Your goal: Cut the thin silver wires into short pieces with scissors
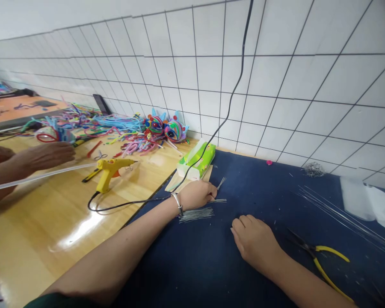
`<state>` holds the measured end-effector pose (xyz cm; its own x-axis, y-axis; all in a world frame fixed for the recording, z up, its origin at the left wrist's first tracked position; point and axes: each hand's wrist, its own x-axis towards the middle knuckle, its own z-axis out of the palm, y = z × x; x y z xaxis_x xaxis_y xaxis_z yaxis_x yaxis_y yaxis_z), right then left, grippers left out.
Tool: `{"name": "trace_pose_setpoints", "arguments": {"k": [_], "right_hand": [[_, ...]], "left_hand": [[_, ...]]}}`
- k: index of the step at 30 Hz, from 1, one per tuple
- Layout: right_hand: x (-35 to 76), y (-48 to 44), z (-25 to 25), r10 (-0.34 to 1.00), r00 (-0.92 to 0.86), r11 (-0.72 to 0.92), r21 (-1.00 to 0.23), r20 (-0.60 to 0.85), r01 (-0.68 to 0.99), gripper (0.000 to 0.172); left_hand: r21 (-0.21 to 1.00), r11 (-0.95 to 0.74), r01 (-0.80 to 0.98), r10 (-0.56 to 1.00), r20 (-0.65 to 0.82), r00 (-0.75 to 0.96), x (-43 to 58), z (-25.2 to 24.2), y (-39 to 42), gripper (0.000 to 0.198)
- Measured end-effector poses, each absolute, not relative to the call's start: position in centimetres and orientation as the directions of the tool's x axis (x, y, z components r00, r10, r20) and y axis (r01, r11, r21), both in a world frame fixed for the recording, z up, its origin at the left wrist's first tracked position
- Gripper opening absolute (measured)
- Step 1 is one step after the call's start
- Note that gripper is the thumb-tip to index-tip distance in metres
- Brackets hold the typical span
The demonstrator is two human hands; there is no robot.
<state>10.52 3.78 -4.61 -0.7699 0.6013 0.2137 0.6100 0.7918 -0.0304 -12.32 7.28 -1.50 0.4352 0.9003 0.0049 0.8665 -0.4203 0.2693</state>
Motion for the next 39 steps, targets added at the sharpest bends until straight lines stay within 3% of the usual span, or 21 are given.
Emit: {"name": "trace_pose_setpoints", "arguments": {"k": [13, 23, 33, 39], "right_hand": [[10.7, 3.7, -4.6, 0.605, -0.764, 0.79, -0.043, 0.224, 0.612, 0.012], [10.9, 3.6, -4.6, 0.609, -0.757, 0.786, -0.055, 0.236, 0.615, 0.01], [11.3, 3.5, -4.4, 0.587, -0.759, 0.799, -0.053, 0.283, 0.598, 0.01], [11.4, 3.5, -4.2, 0.594, -0.757, 0.796, -0.065, 0.274, 0.602, 0.01]], "left_hand": [[0.305, -0.441, 0.844, 0.885, -0.008, 0.465, -12.4, -1.0, 7.1, 0.015], [0.199, -0.198, 0.96, 0.979, 0.082, 0.185, -11.2, -1.8, 9.6, 0.022], [0.087, -0.126, 0.988, 0.984, -0.116, 0.135, -10.1, -2.3, 13.6, 0.028], [0.036, -0.115, 0.993, 0.938, -0.325, 0.121, -9.9, -2.1, 14.8, 0.026]]}}
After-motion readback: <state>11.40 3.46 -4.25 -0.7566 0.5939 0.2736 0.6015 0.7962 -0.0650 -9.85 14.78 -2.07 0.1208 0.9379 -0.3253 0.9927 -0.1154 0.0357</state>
